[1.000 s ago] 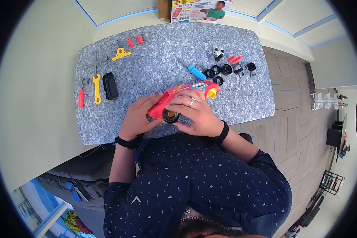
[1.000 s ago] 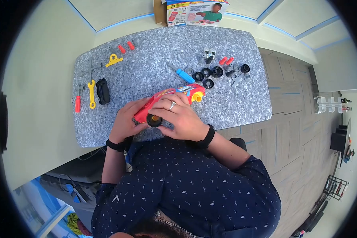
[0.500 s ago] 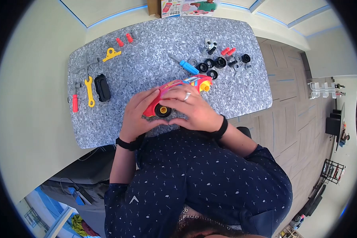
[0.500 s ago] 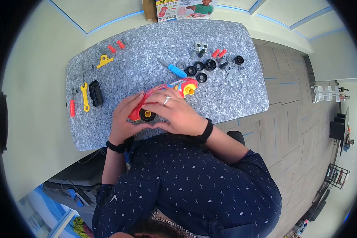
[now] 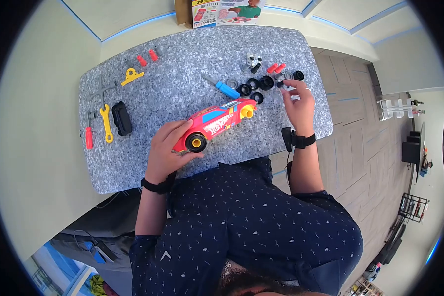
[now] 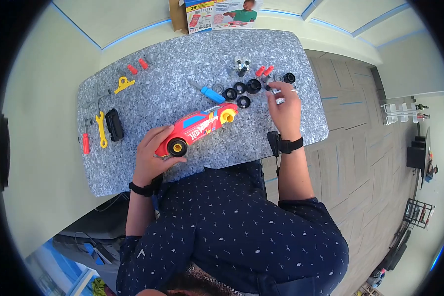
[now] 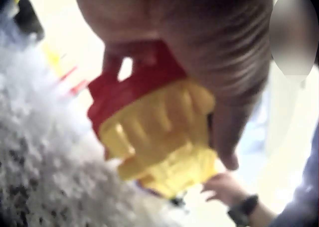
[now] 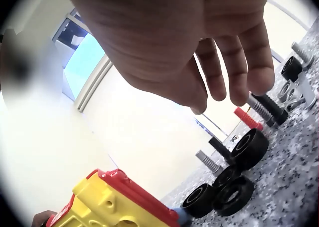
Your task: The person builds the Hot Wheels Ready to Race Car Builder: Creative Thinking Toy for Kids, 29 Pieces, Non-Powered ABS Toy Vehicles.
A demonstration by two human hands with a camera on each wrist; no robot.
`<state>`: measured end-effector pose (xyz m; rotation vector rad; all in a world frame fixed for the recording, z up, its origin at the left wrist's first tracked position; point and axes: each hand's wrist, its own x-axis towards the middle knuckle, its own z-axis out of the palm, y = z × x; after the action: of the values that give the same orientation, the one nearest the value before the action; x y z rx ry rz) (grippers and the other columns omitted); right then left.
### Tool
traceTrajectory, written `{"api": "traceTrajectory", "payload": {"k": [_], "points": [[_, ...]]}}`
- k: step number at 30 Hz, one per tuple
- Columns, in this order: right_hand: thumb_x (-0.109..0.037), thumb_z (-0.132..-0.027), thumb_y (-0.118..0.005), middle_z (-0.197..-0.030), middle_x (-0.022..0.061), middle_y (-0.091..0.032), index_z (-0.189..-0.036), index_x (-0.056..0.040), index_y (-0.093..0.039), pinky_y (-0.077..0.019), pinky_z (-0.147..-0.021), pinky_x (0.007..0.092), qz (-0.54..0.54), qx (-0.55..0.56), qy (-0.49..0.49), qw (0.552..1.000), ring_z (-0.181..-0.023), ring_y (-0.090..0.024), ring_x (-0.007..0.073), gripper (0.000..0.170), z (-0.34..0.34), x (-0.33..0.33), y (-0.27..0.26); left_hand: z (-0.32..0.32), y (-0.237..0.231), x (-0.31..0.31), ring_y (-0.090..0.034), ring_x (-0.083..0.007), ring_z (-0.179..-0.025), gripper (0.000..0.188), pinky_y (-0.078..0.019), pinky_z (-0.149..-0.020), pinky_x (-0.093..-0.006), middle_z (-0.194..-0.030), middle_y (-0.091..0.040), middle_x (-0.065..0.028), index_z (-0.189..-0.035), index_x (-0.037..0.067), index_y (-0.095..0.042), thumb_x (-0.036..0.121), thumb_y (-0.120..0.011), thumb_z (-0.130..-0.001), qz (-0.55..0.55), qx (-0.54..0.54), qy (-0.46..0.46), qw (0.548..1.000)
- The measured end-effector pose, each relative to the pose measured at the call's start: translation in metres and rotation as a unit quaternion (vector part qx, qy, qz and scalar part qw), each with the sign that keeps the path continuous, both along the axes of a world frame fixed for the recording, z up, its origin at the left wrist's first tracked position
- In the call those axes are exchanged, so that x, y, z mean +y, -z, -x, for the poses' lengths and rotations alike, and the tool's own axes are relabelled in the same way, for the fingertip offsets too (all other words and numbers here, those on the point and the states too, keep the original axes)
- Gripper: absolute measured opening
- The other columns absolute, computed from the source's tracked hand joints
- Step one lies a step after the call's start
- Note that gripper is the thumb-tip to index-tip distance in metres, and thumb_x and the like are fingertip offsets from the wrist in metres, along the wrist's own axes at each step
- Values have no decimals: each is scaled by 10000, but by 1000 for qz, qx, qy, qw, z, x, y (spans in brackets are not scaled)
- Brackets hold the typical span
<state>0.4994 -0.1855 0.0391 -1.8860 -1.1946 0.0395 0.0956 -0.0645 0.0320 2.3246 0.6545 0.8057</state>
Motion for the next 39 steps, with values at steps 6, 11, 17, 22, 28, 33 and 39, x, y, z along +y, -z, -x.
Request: {"api": "traceTrajectory", "payload": {"k": [6, 11, 17, 22, 28, 33, 39], "points": [[-56, -910, -867, -1138, 133, -777, -1179, -34, -781, -590, -741, 402, 62, -53, 116, 990, -805, -741, 258, 283, -54, -18, 12, -11, -15, -1, -732, -357, -1163, 1033, -591, -1018, -486, -1310, -750, -131, -1498, 100, -720, 506, -1051, -608, 0, 16, 2, 1000], [-131, -872, -921, -1151, 140, -772, -1203, -41, -783, -596, -783, 431, 116, -80, 107, 984, -861, -736, 273, 370, -66, -19, 19, -12, -10, 0, -749, -354, -1140, 1069, -613, -976, -458, -1299, -737, -150, -1501, 67, -717, 482, -1080, -585, 4, 8, 23, 1000], [-82, -877, -911, -1131, 115, -766, -1178, -57, -790, -580, -756, 401, 42, -46, -3, 998, -828, -705, 265, 326, -24, 1, 8, -9, -8, 3, -751, -339, -1089, 1015, -618, -940, -445, -1258, -732, -132, -1462, 82, -751, 498, -1068, -593, 5, -2, 50, 999], [-104, -860, -934, -1139, 93, -757, -1193, -75, -780, -591, -786, 409, 59, -38, -126, 990, -863, -706, 280, 368, 16, 18, 10, 0, -9, 7, -755, -333, -1023, 964, -623, -897, -436, -1213, -739, -122, -1431, 112, -778, 502, -1061, -595, 30, -17, 64, 997], [-187, -804, -975, -1192, 102, -771, -1212, -80, -779, -602, -934, 487, 148, -95, -91, 980, -1103, -735, 383, 465, 31, 20, 19, 3, -6, 6, -752, -332, -1008, 980, -620, -881, -426, -1205, -739, -119, -1429, 118, -782, 521, -1060, -580, 17, -21, 68, 997], [-175, -823, -956, -1189, 121, -780, -1212, -68, -783, -606, -959, 490, 152, -100, -91, 979, -1136, -739, 390, 439, 36, 15, 29, 3, -6, 6, -756, -337, -1027, 989, -623, -896, -432, -1219, -740, -124, -1429, 114, -780, 529, -1062, -576, 15, -32, 72, 997], [-87, -965, -824, -1109, 174, -824, -1227, -23, -791, -636, -848, 434, 102, -30, -57, 993, -990, -799, 349, 272, 29, 9, 42, 4, -2, 6, -756, -334, -1051, 963, -619, -927, -429, -1242, -741, -136, -1433, 89, -776, 506, -1072, -617, 15, -32, 73, 997]]}}
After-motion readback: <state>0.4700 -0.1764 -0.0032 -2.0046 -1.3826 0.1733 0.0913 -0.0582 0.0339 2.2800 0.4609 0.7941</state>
